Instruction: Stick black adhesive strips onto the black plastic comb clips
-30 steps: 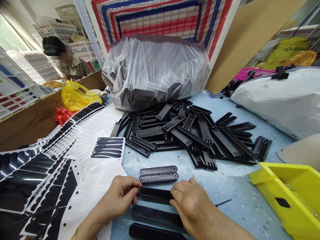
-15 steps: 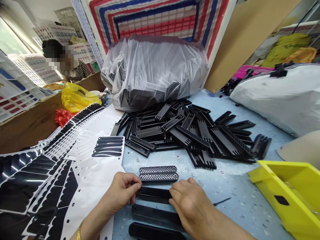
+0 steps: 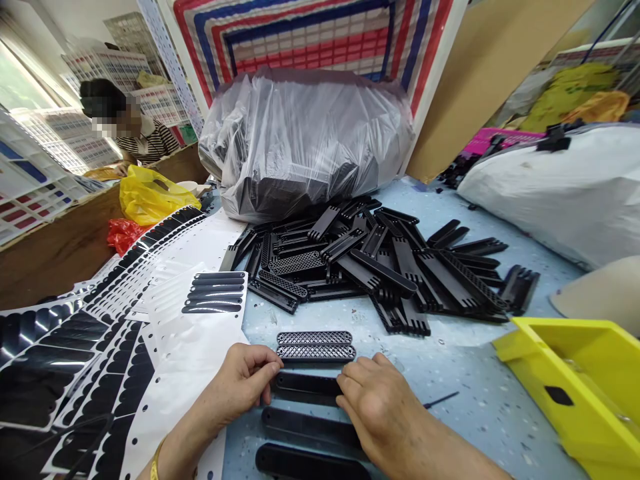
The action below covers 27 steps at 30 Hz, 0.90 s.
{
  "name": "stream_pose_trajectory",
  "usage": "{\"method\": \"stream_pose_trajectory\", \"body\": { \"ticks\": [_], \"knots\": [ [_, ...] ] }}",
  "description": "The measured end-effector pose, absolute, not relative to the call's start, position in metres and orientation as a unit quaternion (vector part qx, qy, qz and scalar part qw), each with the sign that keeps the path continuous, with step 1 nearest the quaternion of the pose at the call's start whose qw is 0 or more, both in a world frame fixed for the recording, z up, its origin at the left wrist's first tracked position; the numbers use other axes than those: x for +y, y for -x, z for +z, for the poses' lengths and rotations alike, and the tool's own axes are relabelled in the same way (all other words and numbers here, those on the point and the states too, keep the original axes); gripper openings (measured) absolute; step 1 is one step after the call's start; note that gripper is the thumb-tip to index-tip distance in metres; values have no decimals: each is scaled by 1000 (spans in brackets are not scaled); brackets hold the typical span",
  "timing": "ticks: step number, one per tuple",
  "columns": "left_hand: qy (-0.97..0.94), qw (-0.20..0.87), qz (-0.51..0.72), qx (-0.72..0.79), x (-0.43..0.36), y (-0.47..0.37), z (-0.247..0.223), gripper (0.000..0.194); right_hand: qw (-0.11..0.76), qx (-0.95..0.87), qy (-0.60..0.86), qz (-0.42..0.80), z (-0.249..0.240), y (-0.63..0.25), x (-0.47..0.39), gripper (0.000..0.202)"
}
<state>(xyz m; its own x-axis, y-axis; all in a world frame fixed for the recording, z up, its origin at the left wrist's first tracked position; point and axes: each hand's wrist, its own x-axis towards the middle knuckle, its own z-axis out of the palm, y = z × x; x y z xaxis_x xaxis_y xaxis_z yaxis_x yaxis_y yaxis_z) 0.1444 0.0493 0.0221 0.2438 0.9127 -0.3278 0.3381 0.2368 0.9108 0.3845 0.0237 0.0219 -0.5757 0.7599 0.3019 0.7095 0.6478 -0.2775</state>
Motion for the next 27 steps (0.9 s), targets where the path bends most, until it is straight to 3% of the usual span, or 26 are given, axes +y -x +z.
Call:
{"method": "stream_pose_trajectory", "body": {
  "ticks": [5, 13, 19, 27],
  "knots": [
    [-620, 493, 269, 548, 47, -146, 21, 19, 190, -888, 411, 84, 24, -388, 26, 28],
    [-634, 490, 259, 539, 48, -142, 18, 23, 221, -880, 377, 186, 21, -402, 35, 15],
    [-616, 515, 250, 541, 47, -140, 15, 25, 231, -860, 385, 244, 23, -403, 37, 22],
    [-604, 520, 248, 551, 49, -141, 16, 25, 265, -861, 370, 229, 17, -405, 32, 21]
  ]
}}
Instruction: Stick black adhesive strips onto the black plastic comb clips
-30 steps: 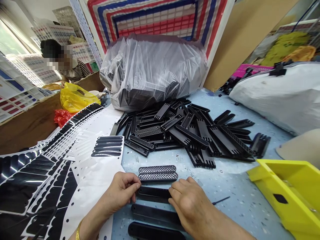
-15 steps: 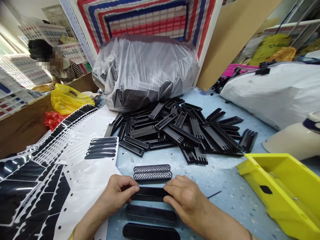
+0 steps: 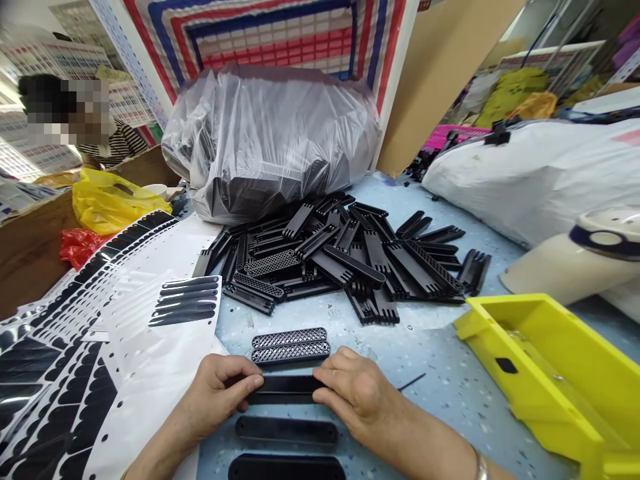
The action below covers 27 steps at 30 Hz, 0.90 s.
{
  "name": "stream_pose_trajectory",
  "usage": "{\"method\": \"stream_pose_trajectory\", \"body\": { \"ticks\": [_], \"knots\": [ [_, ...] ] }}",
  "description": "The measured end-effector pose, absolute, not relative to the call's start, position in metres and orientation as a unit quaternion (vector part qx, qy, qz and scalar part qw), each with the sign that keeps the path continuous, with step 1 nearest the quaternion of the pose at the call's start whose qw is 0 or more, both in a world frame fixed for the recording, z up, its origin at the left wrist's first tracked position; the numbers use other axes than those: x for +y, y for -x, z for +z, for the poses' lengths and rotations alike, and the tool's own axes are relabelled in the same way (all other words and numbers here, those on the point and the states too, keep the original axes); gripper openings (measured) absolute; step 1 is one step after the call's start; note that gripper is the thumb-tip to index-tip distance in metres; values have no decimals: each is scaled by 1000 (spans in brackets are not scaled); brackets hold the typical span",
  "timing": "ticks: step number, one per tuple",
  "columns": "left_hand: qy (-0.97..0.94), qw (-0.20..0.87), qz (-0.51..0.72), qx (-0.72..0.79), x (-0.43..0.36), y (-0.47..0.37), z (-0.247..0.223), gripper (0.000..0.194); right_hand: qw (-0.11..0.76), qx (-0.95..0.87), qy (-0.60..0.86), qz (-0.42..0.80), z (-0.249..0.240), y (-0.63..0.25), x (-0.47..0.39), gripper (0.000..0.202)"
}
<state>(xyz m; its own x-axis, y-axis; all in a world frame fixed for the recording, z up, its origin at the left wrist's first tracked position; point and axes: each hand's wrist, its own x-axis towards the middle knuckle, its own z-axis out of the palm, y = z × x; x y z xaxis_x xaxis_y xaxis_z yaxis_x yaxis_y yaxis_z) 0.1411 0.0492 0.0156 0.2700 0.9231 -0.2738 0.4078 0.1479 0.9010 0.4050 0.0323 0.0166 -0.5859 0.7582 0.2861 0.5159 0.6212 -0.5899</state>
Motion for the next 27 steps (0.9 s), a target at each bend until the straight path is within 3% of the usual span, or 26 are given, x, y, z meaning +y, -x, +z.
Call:
{"method": "stream_pose_trajectory", "body": {
  "ticks": [9, 16, 27],
  "knots": [
    [-589, 536, 251, 551, 48, -140, 15, 25, 243, -836, 393, 296, 20, -406, 37, 13],
    [-582, 542, 242, 556, 49, -139, 12, 26, 274, -786, 422, 358, 19, -403, 40, 9],
    [-584, 549, 246, 545, 49, -138, 7, 29, 300, -757, 463, 349, 9, -403, 39, 8]
  ]
}}
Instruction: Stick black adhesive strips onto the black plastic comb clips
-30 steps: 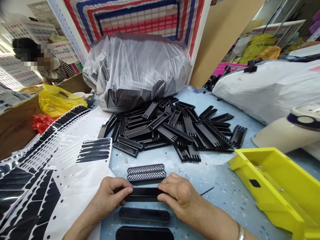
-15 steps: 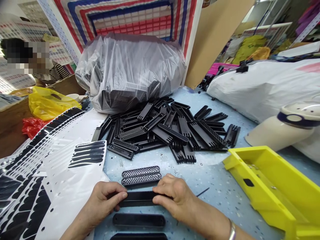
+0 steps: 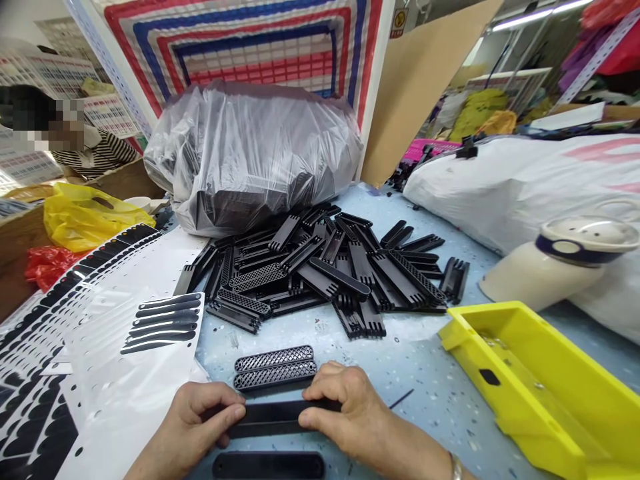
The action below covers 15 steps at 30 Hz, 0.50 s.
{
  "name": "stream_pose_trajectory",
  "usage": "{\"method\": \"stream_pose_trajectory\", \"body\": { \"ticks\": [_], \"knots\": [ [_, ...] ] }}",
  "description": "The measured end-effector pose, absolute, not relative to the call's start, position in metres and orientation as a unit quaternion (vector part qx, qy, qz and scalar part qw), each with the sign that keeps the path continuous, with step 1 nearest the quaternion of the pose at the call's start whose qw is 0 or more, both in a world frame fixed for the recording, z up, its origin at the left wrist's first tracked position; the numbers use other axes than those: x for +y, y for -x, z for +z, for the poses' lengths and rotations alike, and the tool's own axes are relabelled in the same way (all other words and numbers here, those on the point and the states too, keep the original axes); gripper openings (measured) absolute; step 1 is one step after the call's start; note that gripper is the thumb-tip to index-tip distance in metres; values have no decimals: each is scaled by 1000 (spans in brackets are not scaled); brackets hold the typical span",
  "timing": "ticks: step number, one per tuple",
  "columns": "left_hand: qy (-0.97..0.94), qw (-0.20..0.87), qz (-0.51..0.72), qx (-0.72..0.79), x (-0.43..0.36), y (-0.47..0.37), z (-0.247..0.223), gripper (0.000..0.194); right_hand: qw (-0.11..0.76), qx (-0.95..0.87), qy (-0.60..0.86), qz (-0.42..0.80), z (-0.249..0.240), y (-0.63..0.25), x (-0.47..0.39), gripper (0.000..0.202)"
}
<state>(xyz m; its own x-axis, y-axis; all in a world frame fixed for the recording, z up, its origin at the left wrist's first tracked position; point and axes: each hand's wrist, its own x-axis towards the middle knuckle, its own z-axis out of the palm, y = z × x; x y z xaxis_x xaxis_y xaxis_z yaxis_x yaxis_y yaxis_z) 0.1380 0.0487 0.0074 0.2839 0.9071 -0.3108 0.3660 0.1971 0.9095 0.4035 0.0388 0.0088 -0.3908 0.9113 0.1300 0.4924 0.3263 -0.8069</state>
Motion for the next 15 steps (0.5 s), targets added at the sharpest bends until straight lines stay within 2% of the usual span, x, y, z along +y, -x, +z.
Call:
{"method": "stream_pose_trajectory", "body": {
  "ticks": [8, 10, 13, 15],
  "knots": [
    [-612, 532, 232, 537, 48, -134, -2, 27, 278, -748, 492, 348, 22, -415, 34, 11],
    [-647, 485, 234, 540, 47, -133, -2, 25, 285, -750, 501, 324, 28, -425, 31, 9],
    [-724, 364, 266, 522, 42, -133, 3, 19, 277, -754, 520, 292, 31, -434, 22, 25],
    [-767, 267, 308, 496, 36, -136, 10, 16, 266, -747, 533, 294, 28, -434, 14, 24]
  ]
}}
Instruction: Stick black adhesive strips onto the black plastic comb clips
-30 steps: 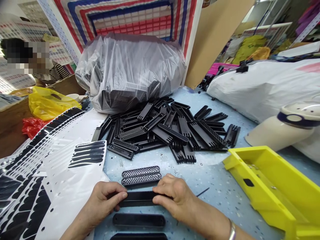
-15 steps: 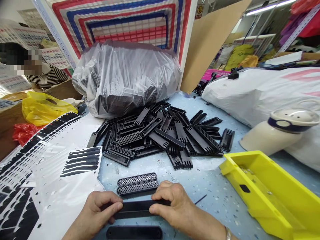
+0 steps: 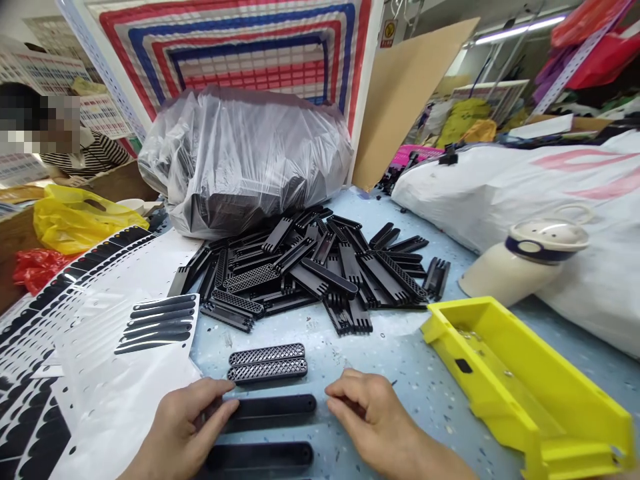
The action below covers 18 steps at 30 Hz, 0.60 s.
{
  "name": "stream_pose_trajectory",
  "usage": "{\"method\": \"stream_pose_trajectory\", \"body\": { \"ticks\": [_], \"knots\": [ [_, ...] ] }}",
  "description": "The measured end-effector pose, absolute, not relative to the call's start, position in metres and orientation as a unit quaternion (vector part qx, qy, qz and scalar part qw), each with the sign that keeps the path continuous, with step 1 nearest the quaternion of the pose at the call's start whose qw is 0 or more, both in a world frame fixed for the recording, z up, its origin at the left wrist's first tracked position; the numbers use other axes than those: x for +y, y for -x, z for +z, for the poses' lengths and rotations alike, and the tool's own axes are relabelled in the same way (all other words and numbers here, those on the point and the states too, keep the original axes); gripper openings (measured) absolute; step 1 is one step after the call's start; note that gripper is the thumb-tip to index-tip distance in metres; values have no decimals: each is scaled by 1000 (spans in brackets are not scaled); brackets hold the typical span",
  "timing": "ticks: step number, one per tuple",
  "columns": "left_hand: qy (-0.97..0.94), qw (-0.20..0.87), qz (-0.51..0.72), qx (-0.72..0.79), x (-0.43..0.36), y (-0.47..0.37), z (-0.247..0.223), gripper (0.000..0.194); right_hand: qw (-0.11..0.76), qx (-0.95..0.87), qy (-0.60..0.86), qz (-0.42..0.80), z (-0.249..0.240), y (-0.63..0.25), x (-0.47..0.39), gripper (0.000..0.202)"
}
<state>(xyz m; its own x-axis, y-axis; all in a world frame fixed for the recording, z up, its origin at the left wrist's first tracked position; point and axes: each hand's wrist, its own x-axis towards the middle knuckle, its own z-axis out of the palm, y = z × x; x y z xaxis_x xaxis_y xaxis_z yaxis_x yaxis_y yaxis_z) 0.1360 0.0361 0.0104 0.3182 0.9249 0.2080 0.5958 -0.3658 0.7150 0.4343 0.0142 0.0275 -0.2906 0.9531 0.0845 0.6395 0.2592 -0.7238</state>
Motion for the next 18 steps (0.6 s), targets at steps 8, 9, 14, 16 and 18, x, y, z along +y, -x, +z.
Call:
{"method": "stream_pose_trajectory", "body": {
  "ticks": [8, 9, 14, 16, 18],
  "knots": [
    [-871, 169, 313, 339, 30, -183, 36, 14, 319, -731, 544, 260, 5, -419, -4, 15],
    [-874, 186, 284, 347, 31, -190, 36, 13, 329, -739, 542, 230, 4, -420, -4, 15],
    [-881, 228, 145, 388, 33, -210, 32, 10, 282, -779, 559, 44, 7, -454, -1, 28],
    [-881, 232, 125, 393, 33, -211, 31, 13, 221, -762, 609, 3, 6, -473, -1, 31],
    [-875, 243, 122, 402, 34, -208, 30, 14, 166, -737, 655, -16, 2, -488, -1, 33]
  ]
}}
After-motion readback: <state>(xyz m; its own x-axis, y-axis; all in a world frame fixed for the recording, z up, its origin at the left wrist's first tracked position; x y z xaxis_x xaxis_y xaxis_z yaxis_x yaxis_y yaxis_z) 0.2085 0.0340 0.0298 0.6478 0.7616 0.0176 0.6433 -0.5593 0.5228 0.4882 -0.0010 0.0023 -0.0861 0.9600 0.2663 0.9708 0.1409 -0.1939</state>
